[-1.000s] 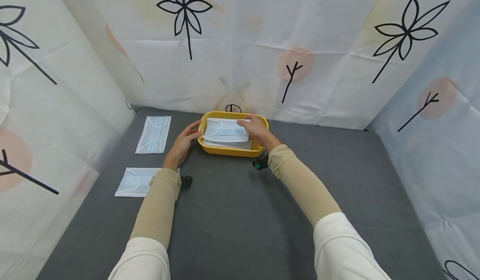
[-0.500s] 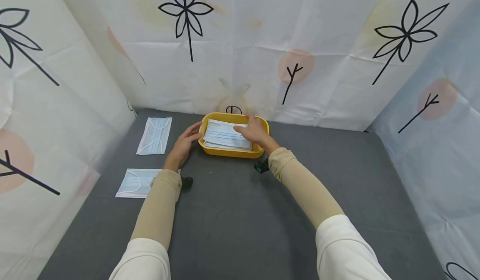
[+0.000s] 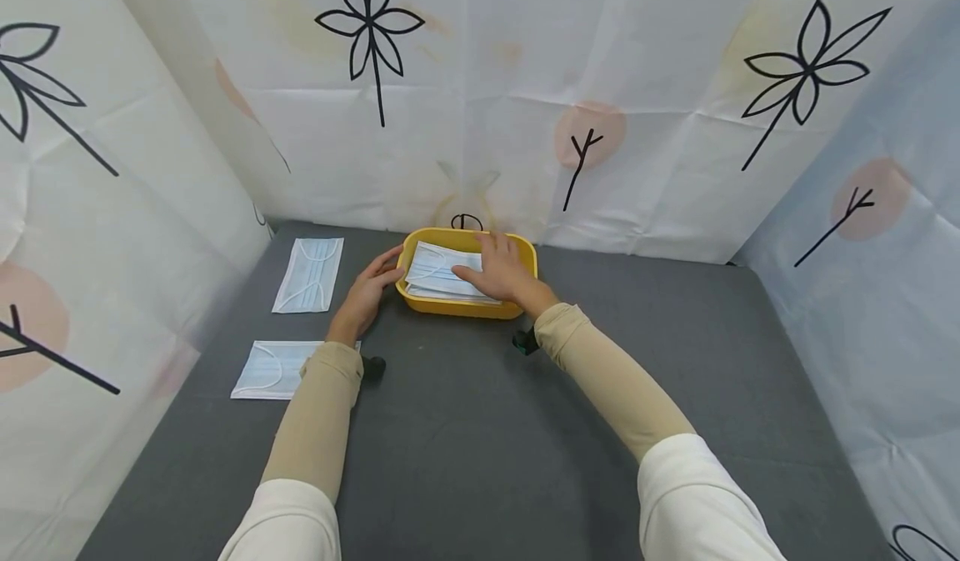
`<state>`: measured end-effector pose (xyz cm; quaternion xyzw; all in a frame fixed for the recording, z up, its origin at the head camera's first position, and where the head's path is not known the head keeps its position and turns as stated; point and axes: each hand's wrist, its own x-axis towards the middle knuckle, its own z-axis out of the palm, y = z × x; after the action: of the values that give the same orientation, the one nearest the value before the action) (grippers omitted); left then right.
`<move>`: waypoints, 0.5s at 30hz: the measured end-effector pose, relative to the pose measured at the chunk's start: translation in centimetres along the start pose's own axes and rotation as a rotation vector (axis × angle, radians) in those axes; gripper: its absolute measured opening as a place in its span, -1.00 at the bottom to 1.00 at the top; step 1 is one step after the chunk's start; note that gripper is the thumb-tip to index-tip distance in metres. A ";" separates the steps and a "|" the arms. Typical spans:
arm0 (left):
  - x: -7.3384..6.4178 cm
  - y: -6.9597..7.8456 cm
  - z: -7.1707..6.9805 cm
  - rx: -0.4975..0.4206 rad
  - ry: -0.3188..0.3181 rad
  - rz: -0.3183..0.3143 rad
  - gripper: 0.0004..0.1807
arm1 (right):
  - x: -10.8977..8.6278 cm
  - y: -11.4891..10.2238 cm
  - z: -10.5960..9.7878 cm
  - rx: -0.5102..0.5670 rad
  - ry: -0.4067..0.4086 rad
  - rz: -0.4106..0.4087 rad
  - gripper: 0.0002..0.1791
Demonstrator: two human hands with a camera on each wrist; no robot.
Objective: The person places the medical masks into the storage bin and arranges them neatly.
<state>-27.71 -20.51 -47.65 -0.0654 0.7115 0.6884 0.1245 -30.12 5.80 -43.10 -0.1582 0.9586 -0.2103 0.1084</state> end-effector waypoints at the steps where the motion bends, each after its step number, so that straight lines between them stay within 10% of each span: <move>1: 0.0 0.0 0.0 0.004 0.001 -0.003 -0.38 | -0.1 -0.1 0.0 -0.038 0.009 0.000 -0.01; 15: -0.1 0.3 0.2 0.028 -0.006 -0.015 -0.37 | -2.1 0.5 -0.2 -0.272 0.081 -0.014 0.02</move>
<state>-27.65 -20.31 -47.32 -0.0668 0.7200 0.6778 0.1329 -28.41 7.04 -42.85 -0.1696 0.9808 -0.0852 0.0457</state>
